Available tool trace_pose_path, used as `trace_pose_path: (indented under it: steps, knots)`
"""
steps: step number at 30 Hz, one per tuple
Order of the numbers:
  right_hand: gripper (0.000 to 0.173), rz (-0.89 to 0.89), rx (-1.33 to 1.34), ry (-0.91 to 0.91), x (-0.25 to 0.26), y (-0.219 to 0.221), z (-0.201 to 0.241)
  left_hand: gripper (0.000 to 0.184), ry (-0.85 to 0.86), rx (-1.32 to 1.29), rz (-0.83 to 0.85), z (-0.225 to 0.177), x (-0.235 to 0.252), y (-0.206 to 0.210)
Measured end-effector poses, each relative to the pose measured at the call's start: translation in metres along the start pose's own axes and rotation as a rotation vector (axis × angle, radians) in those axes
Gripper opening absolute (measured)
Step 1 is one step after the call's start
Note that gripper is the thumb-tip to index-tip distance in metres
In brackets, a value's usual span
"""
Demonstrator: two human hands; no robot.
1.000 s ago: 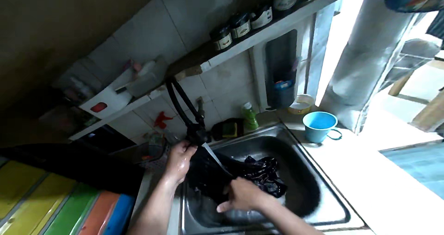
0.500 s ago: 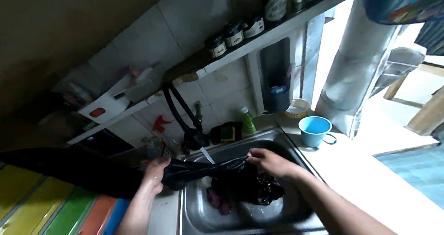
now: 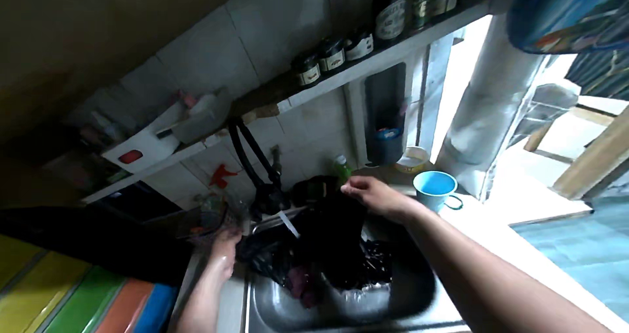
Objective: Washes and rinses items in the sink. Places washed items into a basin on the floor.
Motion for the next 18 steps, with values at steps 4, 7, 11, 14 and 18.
trace_pose_path:
  steps: [4, 7, 11, 14, 18]
  knots:
    - [0.029, 0.185, -0.056, -0.047, 0.008, 0.063, 0.001, 0.057, 0.29, 0.501, 0.123, -0.026, -0.03, 0.078]
    - [0.029, 0.323, -0.062, -0.08, 0.008, 0.106, 0.01, 0.09, 0.439, 0.417, 0.248, -0.068, -0.064, 0.142]
    - [0.041, 0.094, -0.053, -0.01, -0.013, 0.082, -0.029, 0.03, 0.403, 0.384, 0.202, -0.098, -0.052, 0.151]
    - [0.076, 0.077, -0.134, 0.265, -0.044, 0.091, -0.118, 0.023, 0.421, 0.346, 0.17, -0.113, -0.055, 0.134]
    - [0.047, -0.087, -0.273, 0.436, -0.061, 0.1, -0.175, 0.033, 0.379, 0.228, 0.138, -0.109, -0.061, 0.108]
Point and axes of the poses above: each hand's wrist, its own x-axis towards the middle knuckle, its own y-axis out of the palm, z = x × y, the point moved 10 cm from there along x, towards the middle knuckle, and after that the axes turned 15 degrees about x, right-handed, at the moved point
